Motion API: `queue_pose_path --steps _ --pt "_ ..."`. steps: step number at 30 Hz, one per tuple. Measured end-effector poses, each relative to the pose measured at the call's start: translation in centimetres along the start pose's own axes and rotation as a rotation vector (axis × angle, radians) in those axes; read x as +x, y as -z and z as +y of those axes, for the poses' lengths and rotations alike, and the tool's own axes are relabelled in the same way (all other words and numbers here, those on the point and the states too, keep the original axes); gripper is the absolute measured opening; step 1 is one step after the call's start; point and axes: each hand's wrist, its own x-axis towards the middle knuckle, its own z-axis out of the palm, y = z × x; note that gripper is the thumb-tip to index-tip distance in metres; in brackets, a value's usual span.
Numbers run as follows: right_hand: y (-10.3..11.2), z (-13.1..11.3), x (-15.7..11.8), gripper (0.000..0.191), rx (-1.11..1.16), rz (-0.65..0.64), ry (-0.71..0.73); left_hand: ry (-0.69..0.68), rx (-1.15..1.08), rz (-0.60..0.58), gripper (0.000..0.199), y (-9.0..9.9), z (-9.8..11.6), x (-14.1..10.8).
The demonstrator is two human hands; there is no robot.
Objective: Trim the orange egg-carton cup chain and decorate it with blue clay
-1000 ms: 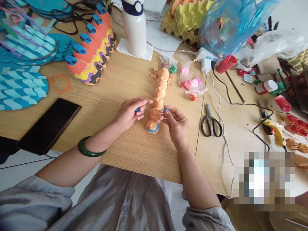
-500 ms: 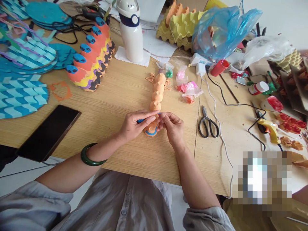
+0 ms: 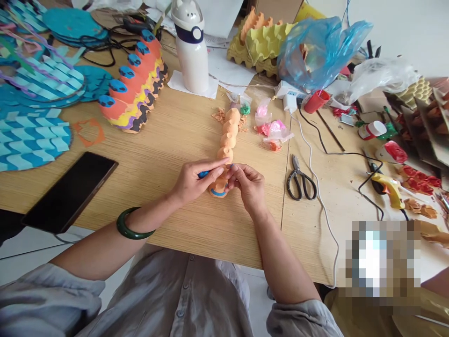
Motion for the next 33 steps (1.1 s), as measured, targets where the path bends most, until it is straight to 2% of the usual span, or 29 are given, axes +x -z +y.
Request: queue_pose_path --steps 4,7,12,15,17,22,25,29,33 --pt "0.0 0.0 -0.2 0.034 0.009 -0.030 0.011 0.138 -0.107 0.074 0.036 0.3 0.1 0.2" --pt "-0.1 0.0 -0.3 0.037 -0.034 -0.098 0.021 0.171 -0.148 0.011 0.041 0.5 0.2 0.4" --pt "-0.5 0.2 -0.5 0.043 -0.055 -0.201 -0.004 0.012 -0.039 -0.023 0.026 0.7 -0.2 0.6" --pt "-0.6 0.2 -0.5 0.044 -0.013 -0.207 -0.030 -0.104 0.038 -0.008 0.030 0.7 -0.5 0.7" --pt "-0.7 0.1 -0.6 0.040 0.009 -0.206 -0.036 -0.133 0.044 -0.018 0.034 0.8 -0.7 0.6" --pt "-0.5 -0.3 -0.5 0.029 0.025 -0.124 0.000 0.030 -0.087 -0.018 0.049 1.0 -0.9 0.4" --pt "-0.4 -0.2 -0.4 0.031 0.022 -0.064 0.017 0.123 -0.096 0.058 0.045 1.2 -1.2 0.6" --pt "-0.3 0.0 0.0 0.042 -0.005 -0.024 0.009 0.291 -0.122 0.170 0.044 1.7 -1.4 1.1" --pt "0.0 -0.5 0.9 0.038 -0.051 0.077 0.032 0.379 -0.116 0.182 0.044 2.4 -1.3 1.1"
